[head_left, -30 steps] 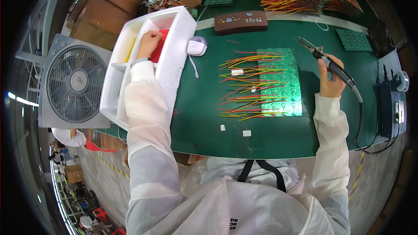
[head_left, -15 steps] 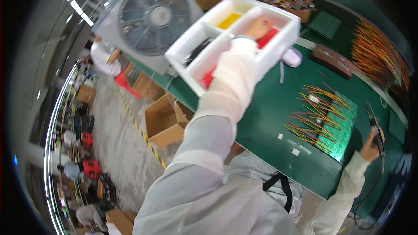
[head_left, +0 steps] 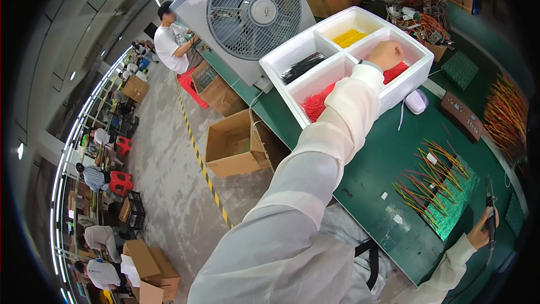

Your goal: The person solders multiple colored wires onto a green printed circuit board using a soldering iron.

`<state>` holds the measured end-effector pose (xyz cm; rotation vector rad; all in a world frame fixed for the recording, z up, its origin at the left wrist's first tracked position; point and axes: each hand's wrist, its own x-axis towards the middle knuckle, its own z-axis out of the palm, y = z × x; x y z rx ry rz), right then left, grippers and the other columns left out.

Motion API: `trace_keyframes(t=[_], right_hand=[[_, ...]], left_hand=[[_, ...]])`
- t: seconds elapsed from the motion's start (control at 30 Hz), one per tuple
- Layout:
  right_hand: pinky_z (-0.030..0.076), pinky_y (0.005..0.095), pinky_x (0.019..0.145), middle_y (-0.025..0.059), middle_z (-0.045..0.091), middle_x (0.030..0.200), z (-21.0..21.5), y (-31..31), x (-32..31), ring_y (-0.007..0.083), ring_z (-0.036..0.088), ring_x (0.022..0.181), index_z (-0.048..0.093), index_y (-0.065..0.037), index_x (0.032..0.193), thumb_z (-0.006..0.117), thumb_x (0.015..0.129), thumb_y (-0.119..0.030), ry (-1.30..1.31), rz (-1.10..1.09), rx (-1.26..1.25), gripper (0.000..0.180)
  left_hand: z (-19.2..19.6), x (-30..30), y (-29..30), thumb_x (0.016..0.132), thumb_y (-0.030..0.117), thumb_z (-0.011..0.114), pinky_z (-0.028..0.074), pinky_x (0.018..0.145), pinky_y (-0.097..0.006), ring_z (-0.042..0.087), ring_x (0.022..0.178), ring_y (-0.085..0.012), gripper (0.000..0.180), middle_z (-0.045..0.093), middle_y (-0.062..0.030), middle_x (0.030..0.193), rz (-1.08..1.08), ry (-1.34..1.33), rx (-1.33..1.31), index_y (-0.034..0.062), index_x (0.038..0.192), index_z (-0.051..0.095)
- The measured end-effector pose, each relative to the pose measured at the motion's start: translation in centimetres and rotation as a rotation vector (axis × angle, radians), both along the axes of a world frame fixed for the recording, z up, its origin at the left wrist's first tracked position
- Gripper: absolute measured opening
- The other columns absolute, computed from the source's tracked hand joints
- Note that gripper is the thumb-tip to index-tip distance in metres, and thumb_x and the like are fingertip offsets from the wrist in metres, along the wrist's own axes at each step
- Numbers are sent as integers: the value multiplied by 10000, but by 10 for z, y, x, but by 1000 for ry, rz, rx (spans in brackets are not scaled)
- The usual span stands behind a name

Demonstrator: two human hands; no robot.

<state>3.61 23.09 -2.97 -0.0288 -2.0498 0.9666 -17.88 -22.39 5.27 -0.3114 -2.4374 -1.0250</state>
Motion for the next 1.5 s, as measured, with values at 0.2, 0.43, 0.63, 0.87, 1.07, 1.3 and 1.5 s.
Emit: trace_keyframes(t=[0.2, 0.43, 0.63, 0.87, 1.07, 1.3, 1.5], right_hand=[[438, 251, 712, 103, 581, 875, 3, -2, 2, 138, 545, 774, 544, 41, 982, 594, 815, -138, 5, -13, -14, 249], [455, 244, 677, 98, 603, 861, 12, -16, 1, 139, 569, 748, 571, 1, 930, 644, 746, -52, 46, -68, -178, 204], [461, 225, 654, 83, 579, 858, 31, -39, 4, 126, 564, 744, 558, 18, 923, 666, 731, -68, 34, -14, -295, 237], [462, 210, 613, 77, 571, 828, 35, -32, 17, 107, 556, 695, 542, 24, 909, 667, 738, -97, -7, -26, -345, 244], [421, 223, 698, 74, 541, 860, 32, -46, 32, 113, 519, 740, 499, 16, 961, 656, 742, -83, -57, 13, -424, 287], [422, 226, 629, 94, 534, 812, 27, -45, 36, 121, 511, 670, 468, 23, 963, 626, 757, -57, -22, -12, -350, 272], [435, 214, 497, 105, 536, 696, 32, -49, 40, 126, 512, 523, 448, 27, 897, 602, 778, -86, -13, 15, -317, 225]], left_hand=[[29, 17, 22, 704, 89, 566, 449, 622, -343, 565, 663, -285, 87, 581, -154, 711, -28, 228, -29, 3, 702, 563], [47, 108, 168, 702, 70, 607, 419, 571, -304, 528, 632, -226, 64, 510, -95, 676, -411, 251, 120, 31, 752, 601], [-25, 130, 232, 724, 36, 590, 424, 578, -309, 535, 629, -250, 60, 534, -98, 713, -403, 57, 218, 17, 780, 587], [-49, 147, 248, 699, 22, 611, 408, 610, -302, 513, 683, -190, 68, 502, -65, 726, -465, 60, 3, 20, 749, 563], [-44, 153, 241, 690, 39, 626, 395, 590, -304, 497, 683, -191, 70, 496, -40, 726, -458, 86, -67, 51, 735, 574], [-48, 154, 251, 673, 25, 631, 400, 599, -328, 485, 665, -216, 91, 489, -44, 729, -471, 57, 45, 53, 718, 557], [-52, 154, 247, 633, 10, 651, 397, 569, -318, 468, 628, -210, 108, 476, -45, 696, -469, 50, 58, 45, 677, 558]])
